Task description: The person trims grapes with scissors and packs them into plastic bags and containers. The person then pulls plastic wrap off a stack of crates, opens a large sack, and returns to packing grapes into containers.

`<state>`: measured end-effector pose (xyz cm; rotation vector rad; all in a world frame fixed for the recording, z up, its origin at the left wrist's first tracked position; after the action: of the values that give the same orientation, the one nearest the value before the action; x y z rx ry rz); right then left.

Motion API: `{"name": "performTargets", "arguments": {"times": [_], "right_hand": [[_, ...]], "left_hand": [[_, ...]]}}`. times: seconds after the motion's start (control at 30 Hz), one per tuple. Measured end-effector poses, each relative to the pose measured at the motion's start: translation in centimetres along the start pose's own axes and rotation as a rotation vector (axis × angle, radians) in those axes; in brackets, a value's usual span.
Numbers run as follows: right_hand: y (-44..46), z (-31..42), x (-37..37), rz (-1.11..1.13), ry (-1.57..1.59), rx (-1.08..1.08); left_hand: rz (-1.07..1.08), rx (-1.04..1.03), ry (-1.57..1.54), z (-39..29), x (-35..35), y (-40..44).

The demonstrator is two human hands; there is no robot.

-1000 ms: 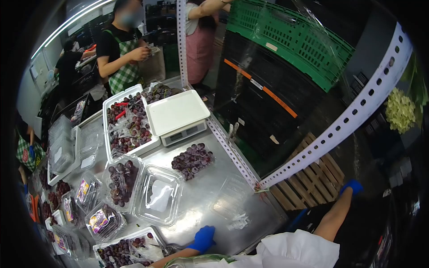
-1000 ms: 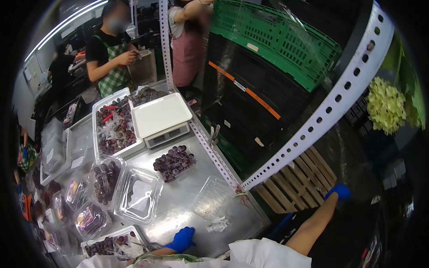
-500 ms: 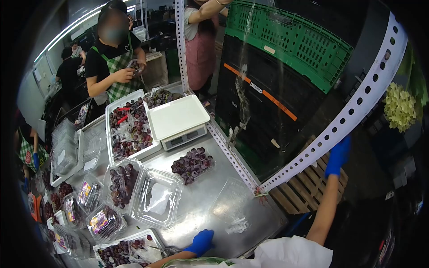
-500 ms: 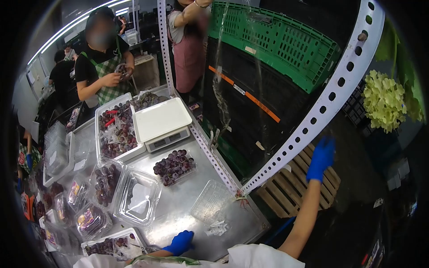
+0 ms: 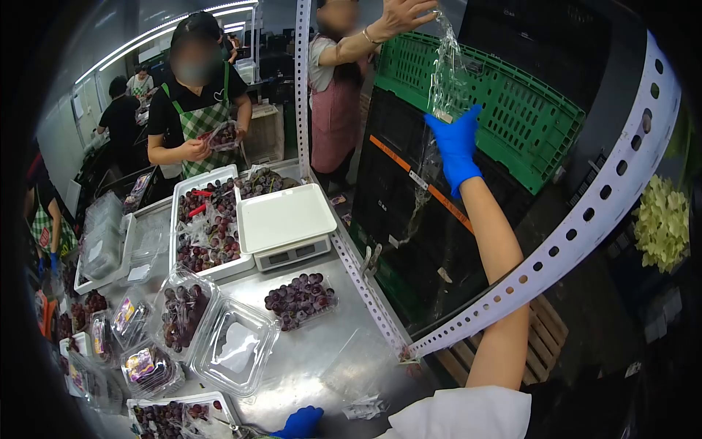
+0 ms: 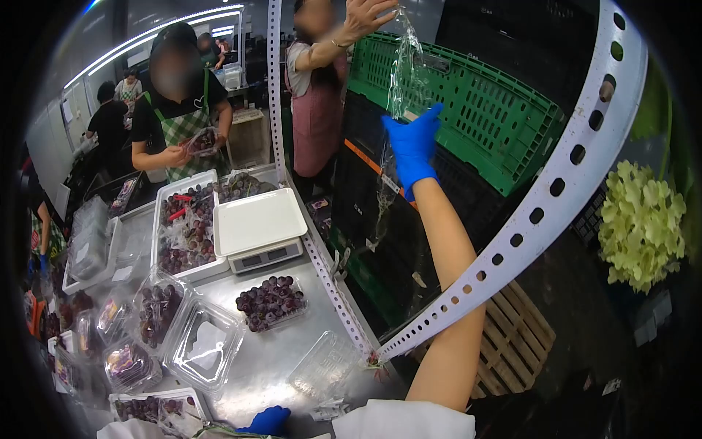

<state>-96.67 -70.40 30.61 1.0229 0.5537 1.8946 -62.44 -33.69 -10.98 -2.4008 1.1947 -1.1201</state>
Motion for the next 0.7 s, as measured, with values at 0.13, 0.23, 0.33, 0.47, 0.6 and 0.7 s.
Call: {"name": "performTargets", "arguments": {"times": [0.13, 0.23, 0.33, 0.47, 0.6, 0.7], "right_hand": [[1.8, -2.5, 2.6, 0.061, -0.062, -0.082], [1.4, -4.2, -2.2, 0.603, 0.311, 0.041], [-2.4, -1.8, -1.8, 0.594, 0.329, 0.115], [-7.5, -2.1, 3.8, 0.579, 0.429, 0.068], [-12.5, -14.9, 9.8, 0.553, 0.223, -0.092], [-19.5, -15.4, 20.5, 0.096, -0.251, -0.277]], "left_hand": [[-0.031, -0.015, -0.019, 1.1, -0.5, 0.4], [-0.042, -0.037, -0.023, 1.7, -0.7, 0.6], [-0.067, -0.067, -0.032, 2.1, -1.0, 0.5], [-0.079, -0.076, 0.025, 2.8, -1.6, 0.8], [-0.029, -0.128, 0.055, 2.0, -1.3, 0.6], [-0.093, -0.152, 0.060, 0.6, -0.5, 0.3]]}}
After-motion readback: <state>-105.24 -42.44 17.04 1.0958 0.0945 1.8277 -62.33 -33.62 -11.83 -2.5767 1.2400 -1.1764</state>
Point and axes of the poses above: each hand's wrist, its own y-axis towards the middle knuckle, its own x-axis out of the back of the hand, z = x × y, the point moved 7 cm from there along y, towards the middle knuckle, and after that the axes turned 14 degrees about -y, right-handed, at the moved point
